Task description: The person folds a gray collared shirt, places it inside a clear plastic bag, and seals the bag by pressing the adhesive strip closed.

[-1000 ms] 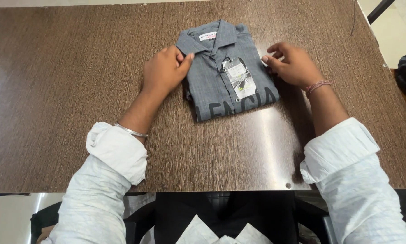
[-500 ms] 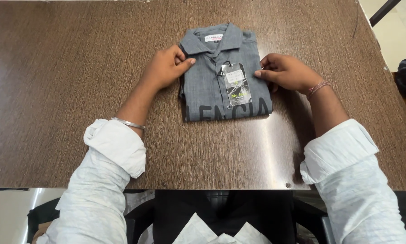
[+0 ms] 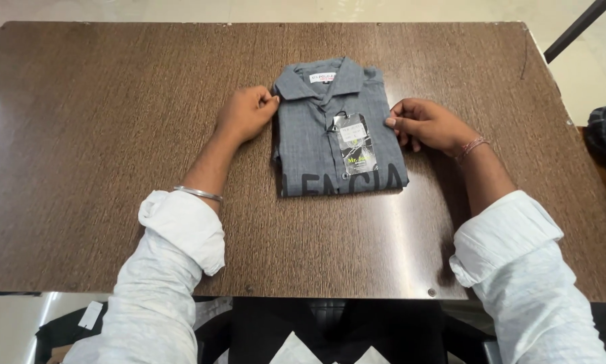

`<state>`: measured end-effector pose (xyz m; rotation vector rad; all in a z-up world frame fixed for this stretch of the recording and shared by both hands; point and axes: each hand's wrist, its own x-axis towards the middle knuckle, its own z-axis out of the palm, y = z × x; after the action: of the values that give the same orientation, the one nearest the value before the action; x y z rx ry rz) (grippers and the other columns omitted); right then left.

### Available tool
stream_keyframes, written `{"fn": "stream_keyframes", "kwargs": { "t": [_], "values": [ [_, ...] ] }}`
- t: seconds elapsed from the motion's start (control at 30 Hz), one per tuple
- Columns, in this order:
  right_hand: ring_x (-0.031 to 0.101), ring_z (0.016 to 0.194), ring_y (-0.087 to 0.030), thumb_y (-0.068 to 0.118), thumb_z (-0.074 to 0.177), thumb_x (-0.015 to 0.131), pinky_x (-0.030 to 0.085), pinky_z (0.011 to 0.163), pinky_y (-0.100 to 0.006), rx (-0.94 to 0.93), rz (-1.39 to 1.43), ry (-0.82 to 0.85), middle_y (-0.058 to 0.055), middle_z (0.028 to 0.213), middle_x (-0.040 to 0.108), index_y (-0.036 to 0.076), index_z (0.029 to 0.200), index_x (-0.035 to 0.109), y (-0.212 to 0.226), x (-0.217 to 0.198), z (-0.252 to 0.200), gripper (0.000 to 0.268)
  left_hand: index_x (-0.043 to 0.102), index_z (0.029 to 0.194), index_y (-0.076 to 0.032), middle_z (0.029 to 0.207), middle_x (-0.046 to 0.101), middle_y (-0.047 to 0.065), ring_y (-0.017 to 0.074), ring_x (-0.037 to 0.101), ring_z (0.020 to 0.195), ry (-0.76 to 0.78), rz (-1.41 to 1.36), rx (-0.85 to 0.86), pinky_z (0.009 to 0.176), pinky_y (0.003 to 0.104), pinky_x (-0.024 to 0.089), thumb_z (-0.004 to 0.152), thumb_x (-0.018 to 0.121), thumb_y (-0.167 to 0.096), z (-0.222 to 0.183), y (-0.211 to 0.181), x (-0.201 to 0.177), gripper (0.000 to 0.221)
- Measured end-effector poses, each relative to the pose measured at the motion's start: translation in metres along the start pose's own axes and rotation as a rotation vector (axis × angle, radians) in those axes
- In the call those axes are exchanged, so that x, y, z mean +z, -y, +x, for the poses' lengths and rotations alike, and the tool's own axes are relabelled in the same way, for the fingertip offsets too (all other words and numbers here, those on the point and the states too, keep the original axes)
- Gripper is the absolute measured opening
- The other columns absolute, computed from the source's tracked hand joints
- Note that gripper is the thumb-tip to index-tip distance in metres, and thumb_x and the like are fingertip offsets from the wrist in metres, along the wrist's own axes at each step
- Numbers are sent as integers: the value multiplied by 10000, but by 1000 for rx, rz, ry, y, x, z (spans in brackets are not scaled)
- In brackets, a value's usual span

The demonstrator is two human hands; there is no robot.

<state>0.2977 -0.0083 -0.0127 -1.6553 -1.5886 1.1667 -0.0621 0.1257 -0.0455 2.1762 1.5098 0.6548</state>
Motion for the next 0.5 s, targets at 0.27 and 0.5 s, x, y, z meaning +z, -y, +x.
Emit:
{"fn": "stream_keyframes", "kwargs": {
  "t": [0.27, 0.5],
  "values": [
    [564, 627, -83, 258, 986, 657, 468, 524, -245, 18, -1, -4, -4, 771, 629, 51, 1080, 647, 3, 1, 1, 228, 680, 879, -183, 694, 639, -22, 161, 611, 637, 39, 3, 31, 607, 388, 477, 968, 636, -427, 2, 5, 4, 264],
    [569, 654, -82, 247, 988, 667, 471, 533, -242, 5, -48, -30, 2, 802, 636, 53, 1097, 643, -2, 2, 2, 224, 663, 891, -194, 696, 641, -24, 151, 603, 638, 40, 37, 40, 631, 396, 473, 991, 616, -419, -2, -1, 1, 251]
  ]
}}
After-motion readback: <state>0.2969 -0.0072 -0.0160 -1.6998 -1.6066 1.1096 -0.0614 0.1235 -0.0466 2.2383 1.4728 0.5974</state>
